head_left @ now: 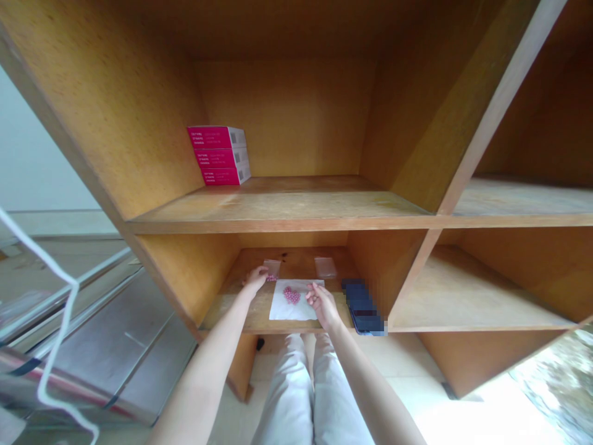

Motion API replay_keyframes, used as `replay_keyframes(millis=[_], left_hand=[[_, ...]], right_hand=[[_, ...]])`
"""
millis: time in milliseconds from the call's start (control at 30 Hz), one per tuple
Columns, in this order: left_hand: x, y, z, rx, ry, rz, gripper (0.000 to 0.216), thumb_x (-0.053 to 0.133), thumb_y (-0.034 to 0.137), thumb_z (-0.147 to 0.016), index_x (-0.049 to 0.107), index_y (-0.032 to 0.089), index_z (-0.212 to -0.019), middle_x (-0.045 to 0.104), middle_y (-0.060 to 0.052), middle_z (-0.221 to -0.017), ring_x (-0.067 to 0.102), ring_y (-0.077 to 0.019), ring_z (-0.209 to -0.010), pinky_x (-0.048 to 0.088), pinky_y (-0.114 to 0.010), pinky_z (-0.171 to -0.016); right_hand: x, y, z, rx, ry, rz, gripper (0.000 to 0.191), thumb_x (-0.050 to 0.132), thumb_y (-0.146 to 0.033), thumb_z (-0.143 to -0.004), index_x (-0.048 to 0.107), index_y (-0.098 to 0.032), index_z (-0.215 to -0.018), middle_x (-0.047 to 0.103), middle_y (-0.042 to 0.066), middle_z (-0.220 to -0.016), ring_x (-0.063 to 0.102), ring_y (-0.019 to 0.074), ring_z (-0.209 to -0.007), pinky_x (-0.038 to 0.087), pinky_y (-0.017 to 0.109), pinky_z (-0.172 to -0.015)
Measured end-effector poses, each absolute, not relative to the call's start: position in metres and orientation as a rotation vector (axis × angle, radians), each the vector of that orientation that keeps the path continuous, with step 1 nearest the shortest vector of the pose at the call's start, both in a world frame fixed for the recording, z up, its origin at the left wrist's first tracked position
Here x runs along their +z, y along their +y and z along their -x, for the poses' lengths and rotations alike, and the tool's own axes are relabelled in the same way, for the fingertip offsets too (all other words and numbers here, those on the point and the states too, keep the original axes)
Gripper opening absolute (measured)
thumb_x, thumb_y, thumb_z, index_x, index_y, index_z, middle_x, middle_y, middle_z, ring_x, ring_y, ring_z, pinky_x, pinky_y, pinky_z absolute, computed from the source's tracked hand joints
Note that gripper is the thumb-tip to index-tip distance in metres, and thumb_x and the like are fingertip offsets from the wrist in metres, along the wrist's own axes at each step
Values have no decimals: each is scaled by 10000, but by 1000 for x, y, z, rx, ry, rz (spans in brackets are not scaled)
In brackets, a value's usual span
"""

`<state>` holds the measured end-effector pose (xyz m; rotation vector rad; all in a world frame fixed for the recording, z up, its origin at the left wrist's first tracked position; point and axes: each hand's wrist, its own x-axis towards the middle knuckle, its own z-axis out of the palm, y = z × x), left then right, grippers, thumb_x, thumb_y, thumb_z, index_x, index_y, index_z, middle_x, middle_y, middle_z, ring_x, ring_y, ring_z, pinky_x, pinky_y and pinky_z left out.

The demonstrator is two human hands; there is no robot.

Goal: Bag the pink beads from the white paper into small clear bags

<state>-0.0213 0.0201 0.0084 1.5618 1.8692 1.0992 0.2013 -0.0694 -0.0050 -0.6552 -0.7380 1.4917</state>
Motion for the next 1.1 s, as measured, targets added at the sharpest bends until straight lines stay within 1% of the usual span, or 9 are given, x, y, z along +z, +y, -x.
replay_keyframes(millis=[67,267,400,533,667,867,933,1000,1100], left_hand=[[8,18,19,1078,1901,-1568,137,565,202,-684,632,203,-804,658,-64,-922,556,-235,-959,391,-389,-840],[8,-6,9,1159,2018,-1691,172,522,239,-730,619,237,-871,553,-53,-1157,438,-259,-1116,296,-467,-927],[0,-25,1,1380,1780,-1792,195,467,189,-739,607,222,-870,604,-40,-1041,511,-196,-1032,353,-377,-921],[-18,-38,-10,1581,1534,-1558,210,431,170,-729,590,180,-865,622,-64,-972,570,-173,-928,424,-326,-852],[-32,-47,-16,1525,1452,-1390,187,424,219,-737,565,158,-845,627,-61,-855,604,-154,-699,480,-303,-687],[-36,-53,-16,1434,1447,-1424,167,425,222,-736,555,161,-822,627,-44,-793,598,-149,-656,474,-276,-632],[-36,-53,-15,1416,1456,-1450,166,424,220,-734,557,164,-815,629,-43,-790,601,-155,-679,471,-276,-637],[-37,-53,-15,1405,1471,-1478,174,418,224,-738,561,168,-821,632,-41,-783,602,-159,-690,467,-279,-648],[-38,-53,-15,1393,1498,-1517,183,408,227,-743,566,169,-813,635,-37,-772,601,-158,-691,462,-284,-666]], right_hand=[[-5,-69,-201,1492,-738,656,251,623,-391,-702,621,-148,-766,597,9,-572,461,86,-474,318,215,-463],[-8,-67,-201,1475,-749,663,240,628,-384,-692,618,-153,-753,596,8,-576,466,94,-477,316,222,-466],[-13,-64,-200,1463,-750,687,244,653,-374,-653,619,-155,-755,605,11,-587,476,104,-479,320,230,-466],[-17,-62,-199,1468,-745,679,228,663,-340,-633,620,-153,-756,611,16,-595,481,103,-489,332,226,-476],[-18,-61,-198,1481,-738,675,189,649,-306,-639,622,-153,-745,608,16,-588,479,103,-489,341,223,-476],[-18,-49,-201,1495,-673,716,175,633,-308,-623,613,-158,-712,597,15,-579,467,108,-463,354,235,-463],[-16,-41,-204,1398,-693,793,190,619,-316,-623,608,-165,-738,600,21,-600,489,126,-484,365,246,-472],[-13,-33,-209,1171,-797,951,202,596,-320,-634,602,-171,-770,613,36,-646,529,159,-553,389,265,-516],[-7,-24,-219,643,-1122,1292,273,544,-294,-676,590,-167,-914,627,98,-882,561,229,-813,407,328,-713]])
